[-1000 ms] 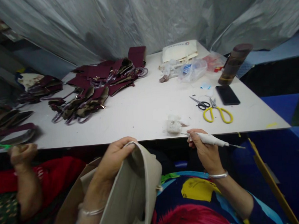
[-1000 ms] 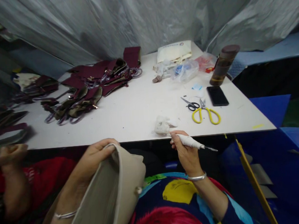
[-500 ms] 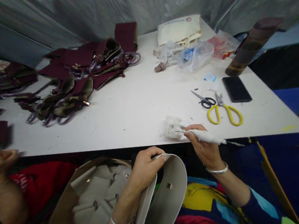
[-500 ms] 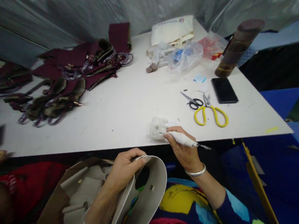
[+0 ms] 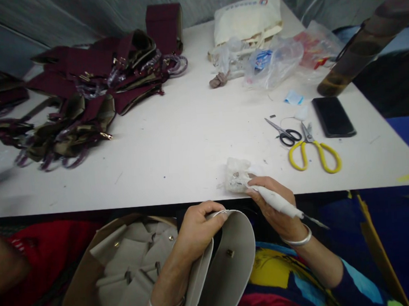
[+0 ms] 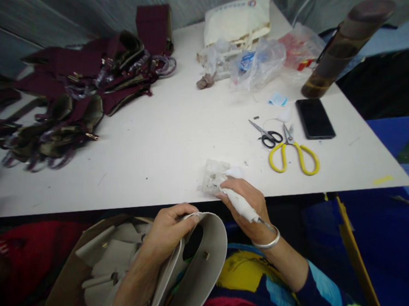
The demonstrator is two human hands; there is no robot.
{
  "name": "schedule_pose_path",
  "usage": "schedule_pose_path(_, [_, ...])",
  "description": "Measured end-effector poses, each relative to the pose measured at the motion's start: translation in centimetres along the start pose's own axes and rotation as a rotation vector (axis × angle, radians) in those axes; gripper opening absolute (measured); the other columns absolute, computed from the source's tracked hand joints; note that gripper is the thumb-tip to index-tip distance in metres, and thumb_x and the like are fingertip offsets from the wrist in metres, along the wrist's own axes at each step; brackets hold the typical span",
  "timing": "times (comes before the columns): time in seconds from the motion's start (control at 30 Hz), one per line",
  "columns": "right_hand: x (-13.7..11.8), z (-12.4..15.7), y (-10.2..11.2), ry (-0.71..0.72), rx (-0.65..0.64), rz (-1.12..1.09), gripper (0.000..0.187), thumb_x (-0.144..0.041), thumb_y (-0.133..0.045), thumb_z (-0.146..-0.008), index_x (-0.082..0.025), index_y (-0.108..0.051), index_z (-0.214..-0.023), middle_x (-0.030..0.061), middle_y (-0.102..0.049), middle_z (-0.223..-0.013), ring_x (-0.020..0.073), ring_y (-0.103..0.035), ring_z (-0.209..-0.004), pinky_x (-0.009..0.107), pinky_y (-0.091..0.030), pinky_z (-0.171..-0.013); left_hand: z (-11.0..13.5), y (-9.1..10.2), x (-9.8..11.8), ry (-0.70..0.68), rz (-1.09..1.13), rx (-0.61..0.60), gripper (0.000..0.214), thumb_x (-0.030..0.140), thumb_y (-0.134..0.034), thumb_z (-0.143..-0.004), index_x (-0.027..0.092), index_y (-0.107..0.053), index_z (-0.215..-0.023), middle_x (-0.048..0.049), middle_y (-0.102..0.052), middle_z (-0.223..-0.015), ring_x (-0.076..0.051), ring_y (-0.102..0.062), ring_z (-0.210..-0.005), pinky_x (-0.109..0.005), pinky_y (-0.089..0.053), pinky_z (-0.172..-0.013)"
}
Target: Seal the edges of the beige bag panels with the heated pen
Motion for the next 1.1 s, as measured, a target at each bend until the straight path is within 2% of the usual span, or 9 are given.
schedule_pose_path(0.27, [-0.7,0.3,-0.4,0.225,-0.005,0.171,0.013,-0.021,-0.071,-0.097,-0.022,-0.068,-0.109,0.0063,-0.077,-0.093,0.0228,-0.072,-0.084,0.036,-0.057,-0.077,-0.2,0.0,-0.1,-0.016,0.003,-0.020,0.019,0.034,-0.070,-0.082,0.017,-0.078,-0.080,-0.0051,-0.076,-0.084,-0.021,-0.065,-0.080,-0.027,-0.047,-0.070])
schedule_pose_path(0.33, [-0.8,0.4,-0.4,0.241,0.009,0.173,0.013,-0.022,-0.072,-0.096,-0.022,-0.067,-0.109,0.0061,-0.077,-0.092,0.0224,-0.072,-0.082,0.035,-0.057,-0.075,-0.1,0.0,-0.1,-0.016,0.000,-0.016,0.018,0.033,-0.070,-0.082,0.017,-0.078,-0.080,-0.0052,-0.076,-0.084,-0.021,-0.065,-0.080,-0.027,-0.047,-0.069])
schedule_pose_path(0.57, [0.1,1.0,-0.5,0.059,0.024,0.060,0.012,-0.028,-0.070,-0.099,-0.023,-0.068,-0.110,0.0065,-0.076,-0.098,0.0225,-0.073,-0.088,0.036,-0.058,-0.081,-0.1,0.2,-0.6,-0.031,-0.004,0.002,0.018,0.033,-0.070,-0.083,0.017,-0.078,-0.083,-0.0060,-0.078,-0.088,-0.022,-0.067,-0.083,-0.026,-0.047,-0.066])
schedule_pose_path(0.8, [0.6,1.6,-0.6,-0.056,0.045,-0.052,0.013,-0.029,-0.071,-0.098,-0.025,-0.069,-0.110,0.0055,-0.075,-0.099,0.0218,-0.072,-0.090,0.036,-0.059,-0.083,0.0,0.1,-0.7,-0.046,-0.011,0.015,0.016,0.032,-0.071,-0.083,0.018,-0.079,-0.083,-0.0053,-0.077,-0.085,-0.022,-0.068,-0.082,-0.026,-0.049,-0.067])
schedule_pose_path(1.1, [0.4,1.6,-0.5,-0.080,0.052,-0.087,0.013,-0.029,-0.071,-0.098,-0.025,-0.069,-0.110,0.0052,-0.075,-0.100,0.0213,-0.071,-0.091,0.036,-0.058,-0.085,-0.1,0.0,-0.9,-0.036,-0.018,0.008,0.016,0.032,-0.070,-0.083,0.018,-0.079,-0.085,-0.0062,-0.078,-0.092,-0.023,-0.068,-0.089,-0.027,-0.048,-0.070])
Point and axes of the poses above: each hand's wrist, its own z-axis away from the middle knuckle, its own y-axis out of the back of the hand, x = y × z, the point moved 3 cm from there along -z, towards the middle knuckle
